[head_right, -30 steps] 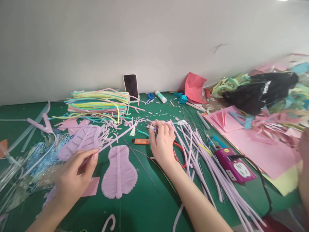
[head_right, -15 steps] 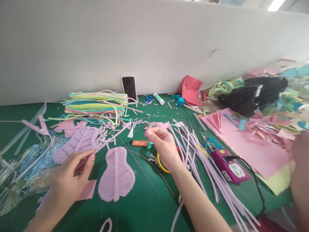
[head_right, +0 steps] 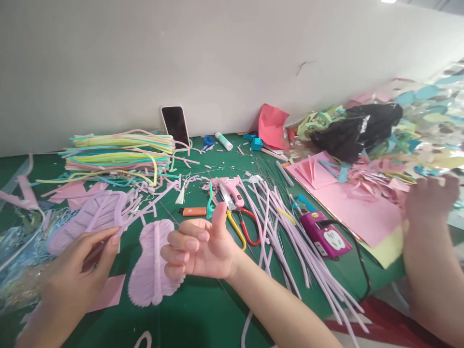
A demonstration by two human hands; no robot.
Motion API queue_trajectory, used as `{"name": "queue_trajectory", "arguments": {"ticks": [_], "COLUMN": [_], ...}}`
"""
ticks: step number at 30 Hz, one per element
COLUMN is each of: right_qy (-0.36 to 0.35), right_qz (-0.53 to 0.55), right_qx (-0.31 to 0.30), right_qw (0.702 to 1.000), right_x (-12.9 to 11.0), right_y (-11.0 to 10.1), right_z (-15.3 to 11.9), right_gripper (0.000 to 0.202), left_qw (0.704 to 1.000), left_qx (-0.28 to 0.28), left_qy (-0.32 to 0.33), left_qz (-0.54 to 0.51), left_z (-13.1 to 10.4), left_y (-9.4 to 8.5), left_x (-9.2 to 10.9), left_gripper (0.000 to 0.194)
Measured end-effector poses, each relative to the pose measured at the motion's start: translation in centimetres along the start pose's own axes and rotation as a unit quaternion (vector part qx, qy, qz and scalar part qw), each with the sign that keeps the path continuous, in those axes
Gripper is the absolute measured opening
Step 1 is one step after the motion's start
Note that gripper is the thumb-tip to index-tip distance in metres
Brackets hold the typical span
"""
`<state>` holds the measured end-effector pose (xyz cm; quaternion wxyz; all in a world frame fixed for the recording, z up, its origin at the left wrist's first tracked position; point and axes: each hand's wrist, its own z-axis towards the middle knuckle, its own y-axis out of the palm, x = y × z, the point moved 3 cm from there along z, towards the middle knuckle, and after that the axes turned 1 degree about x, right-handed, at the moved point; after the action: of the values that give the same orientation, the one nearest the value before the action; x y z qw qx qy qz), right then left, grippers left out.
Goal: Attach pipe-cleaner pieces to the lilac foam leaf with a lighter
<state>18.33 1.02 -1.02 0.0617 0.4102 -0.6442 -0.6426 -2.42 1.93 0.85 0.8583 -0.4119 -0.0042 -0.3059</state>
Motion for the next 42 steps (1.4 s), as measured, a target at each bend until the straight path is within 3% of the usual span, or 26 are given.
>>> {"name": "queue_trajectory", "arguments": {"ticks": [3, 7, 15, 18, 27, 32, 42], "right_qy": [0.011, 0.023, -0.024, -0.048, -0.072, -0.066, -0.018], "right_qz": [0.005, -0.017, -0.067, -0.083, -0.088, -0.024, 0.042], "right_qx": [-0.025, 0.007, 0.033, 0.052, 0.065, 0.066, -0.001], "right_qw": [1.0, 1.0, 0.997, 0.994, 0.991, 0.995, 0.999], "right_x": [0.1, 0.3, -0.2, -0.3, -0.2, -0.3, -0.1], "right_y": [0.1, -0.3, 0.0, -0.1, -1.0, -1.2, -1.0], "right_z": [-0.1, -0.1, 0.4, 0.9, 1.1, 1.0, 0.9], "right_gripper": [0.081, 0.079, 0.062, 0.048, 0.044, 0.04, 0.032], "left_qw": [1.0, 1.0, 0.991, 0.989, 0.992, 0.994, 0.996], "left_qx": [-0.004, -0.009, -0.127, -0.137, -0.12, -0.106, -0.081], "left_qy": [0.0, 0.005, -0.042, -0.049, -0.039, -0.034, -0.028], "left_qz": [0.008, 0.014, 0.005, -0.009, -0.017, -0.018, -0.017], "left_z": [0.0, -0.1, -0.6, -0.8, -0.8, -0.7, -0.7], "left_y": [0.1, 0.3, 1.5, 1.6, 1.2, 1.1, 1.2], "left_x": [-0.1, -0.4, -0.6, -0.7, -0.4, -0.5, -0.6], "left_gripper": [0.016, 0.017, 0.024, 0.023, 0.02, 0.019, 0.016]}}
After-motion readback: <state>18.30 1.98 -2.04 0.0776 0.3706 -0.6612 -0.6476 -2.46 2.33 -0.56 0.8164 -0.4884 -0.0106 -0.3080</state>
